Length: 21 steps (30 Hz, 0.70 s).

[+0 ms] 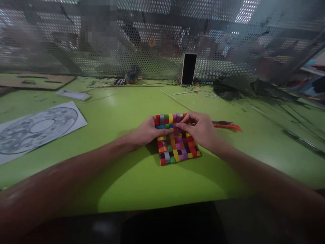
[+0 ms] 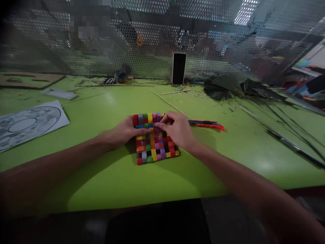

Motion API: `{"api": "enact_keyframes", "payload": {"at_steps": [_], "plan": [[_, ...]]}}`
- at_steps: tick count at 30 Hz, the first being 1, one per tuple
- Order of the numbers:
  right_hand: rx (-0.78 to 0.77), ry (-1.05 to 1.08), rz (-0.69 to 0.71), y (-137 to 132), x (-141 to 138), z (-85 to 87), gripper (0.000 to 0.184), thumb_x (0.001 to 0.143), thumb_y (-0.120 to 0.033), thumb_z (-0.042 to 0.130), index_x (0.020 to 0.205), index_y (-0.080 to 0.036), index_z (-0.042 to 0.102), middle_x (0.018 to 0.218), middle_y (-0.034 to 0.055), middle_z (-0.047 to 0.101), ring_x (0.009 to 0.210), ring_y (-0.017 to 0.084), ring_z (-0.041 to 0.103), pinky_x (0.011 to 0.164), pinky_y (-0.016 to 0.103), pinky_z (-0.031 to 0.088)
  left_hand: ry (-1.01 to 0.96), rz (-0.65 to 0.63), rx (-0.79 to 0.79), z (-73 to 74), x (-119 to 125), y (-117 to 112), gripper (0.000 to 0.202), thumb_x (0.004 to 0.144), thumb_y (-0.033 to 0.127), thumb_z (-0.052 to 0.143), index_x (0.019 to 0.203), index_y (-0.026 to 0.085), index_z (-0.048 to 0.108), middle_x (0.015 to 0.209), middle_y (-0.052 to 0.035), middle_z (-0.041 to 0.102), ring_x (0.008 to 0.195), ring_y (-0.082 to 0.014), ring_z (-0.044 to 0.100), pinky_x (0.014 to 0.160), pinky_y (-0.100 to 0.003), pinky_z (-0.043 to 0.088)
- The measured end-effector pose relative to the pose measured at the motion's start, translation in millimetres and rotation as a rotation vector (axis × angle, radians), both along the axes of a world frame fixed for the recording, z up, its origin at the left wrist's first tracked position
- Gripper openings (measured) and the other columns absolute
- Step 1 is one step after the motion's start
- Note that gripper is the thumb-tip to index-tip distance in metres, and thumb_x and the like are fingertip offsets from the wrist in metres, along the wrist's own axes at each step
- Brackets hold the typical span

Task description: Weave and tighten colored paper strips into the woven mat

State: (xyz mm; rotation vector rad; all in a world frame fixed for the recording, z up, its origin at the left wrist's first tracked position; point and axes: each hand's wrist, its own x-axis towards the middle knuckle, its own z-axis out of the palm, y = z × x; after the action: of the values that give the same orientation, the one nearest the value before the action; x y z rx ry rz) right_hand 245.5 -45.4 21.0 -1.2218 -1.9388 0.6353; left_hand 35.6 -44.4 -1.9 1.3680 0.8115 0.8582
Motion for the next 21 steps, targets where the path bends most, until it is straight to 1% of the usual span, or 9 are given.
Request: {"api": "enact_keyframes", "payload": {"at_steps": [2,4,7,9,13,15,18,21], "plan": [[-0.02,0.017,0.034,0.8,1.7,-1.5,0.02,0.085,-0.034,0.075,0.075,-0.018,0.068,0.071,0.0009,0.066,0.064,0.014,0.053,0.061,0.029,0.042,0.006,0.013,0.0,-0.7,-1.0,0.8,0.038,0.072,0.031,0.087,0.105,0.014,0.076,0.102,-0.0108,0.079,0.092,-0.0258,0.075,0.089,-0.04,0.06],[0.004,-0.015,0.073,0.2,2.9,-1.4,0.02,0.088,-0.035,0.07,0.079,-0.018,0.07,0.073,0.0014,0.068,0.066,0.015,0.056,0.064,0.03,0.044,-0.001,0.018,-0.007,-0.3,-0.9,1.2,0.04,0.071,0.031,0.087,0.105,0.014,0.076,0.103,-0.0114,0.079,0.092,-0.0259,0.075,0.091,-0.041,0.06],[0.028,-0.083,0.12,-2.7,2.9,2.0,0.019,0.093,-0.029,0.061,0.081,-0.018,0.071,0.074,0.0021,0.07,0.068,0.016,0.061,0.07,0.032,0.047,-0.03,0.02,-0.027,2.7,1.1,0.7,0.043,0.07,0.032,0.088,0.106,0.012,0.075,0.104,-0.0122,0.079,0.092,-0.0254,0.075,0.094,-0.043,0.058],[0.002,-0.101,0.122,-4.3,2.4,5.5,0.017,0.093,-0.024,0.059,0.083,-0.018,0.071,0.076,0.0029,0.072,0.068,0.017,0.062,0.071,0.032,0.048,-0.027,0.029,-0.046,5.2,2.3,0.0,0.044,0.07,0.033,0.089,0.105,0.011,0.075,0.102,-0.0122,0.079,0.091,-0.0251,0.075,0.095,-0.043,0.058],[-0.059,-0.112,0.084,-2.9,2.2,11.4,0.019,0.089,-0.025,0.062,0.072,-0.017,0.067,0.071,0.0022,0.068,0.062,0.015,0.055,0.064,0.031,0.045,0.024,0.038,-0.049,5.6,1.4,-0.8,0.042,0.071,0.034,0.088,0.103,0.012,0.075,0.1,-0.0121,0.079,0.089,-0.0256,0.075,0.092,-0.044,0.059],[-0.089,-0.113,0.075,-1.3,2.4,13.2,0.02,0.088,-0.025,0.062,0.071,-0.017,0.067,0.069,0.0017,0.067,0.061,0.014,0.053,0.062,0.03,0.043,0.036,0.046,-0.042,3.5,0.5,-1.0,0.041,0.072,0.035,0.087,0.104,0.012,0.075,0.102,-0.0125,0.079,0.09,-0.0263,0.075,0.092,-0.045,0.06],[-0.168,-0.12,0.055,-0.1,1.9,15.5,0.015,0.084,-0.021,0.066,0.07,-0.017,0.067,0.067,0.0011,0.065,0.061,0.013,0.053,0.06,0.029,0.042,0.023,0.044,-0.036,1.4,0.8,-1.9,0.04,0.072,0.033,0.087,0.104,0.013,0.075,0.101,-0.0116,0.079,0.09,-0.0264,0.075,0.091,-0.045,0.06],[-0.231,-0.13,0.014,-0.9,0.2,16.7,0.014,0.081,-0.016,0.068,0.067,-0.017,0.067,0.065,0.0006,0.064,0.06,0.013,0.052,0.059,0.029,0.042,0.012,0.035,-0.023,2.6,2.9,-3.4,0.037,0.071,0.031,0.087,0.101,0.013,0.076,0.097,-0.0099,0.079,0.089,-0.0247,0.075,0.09,-0.043,0.06]]}}
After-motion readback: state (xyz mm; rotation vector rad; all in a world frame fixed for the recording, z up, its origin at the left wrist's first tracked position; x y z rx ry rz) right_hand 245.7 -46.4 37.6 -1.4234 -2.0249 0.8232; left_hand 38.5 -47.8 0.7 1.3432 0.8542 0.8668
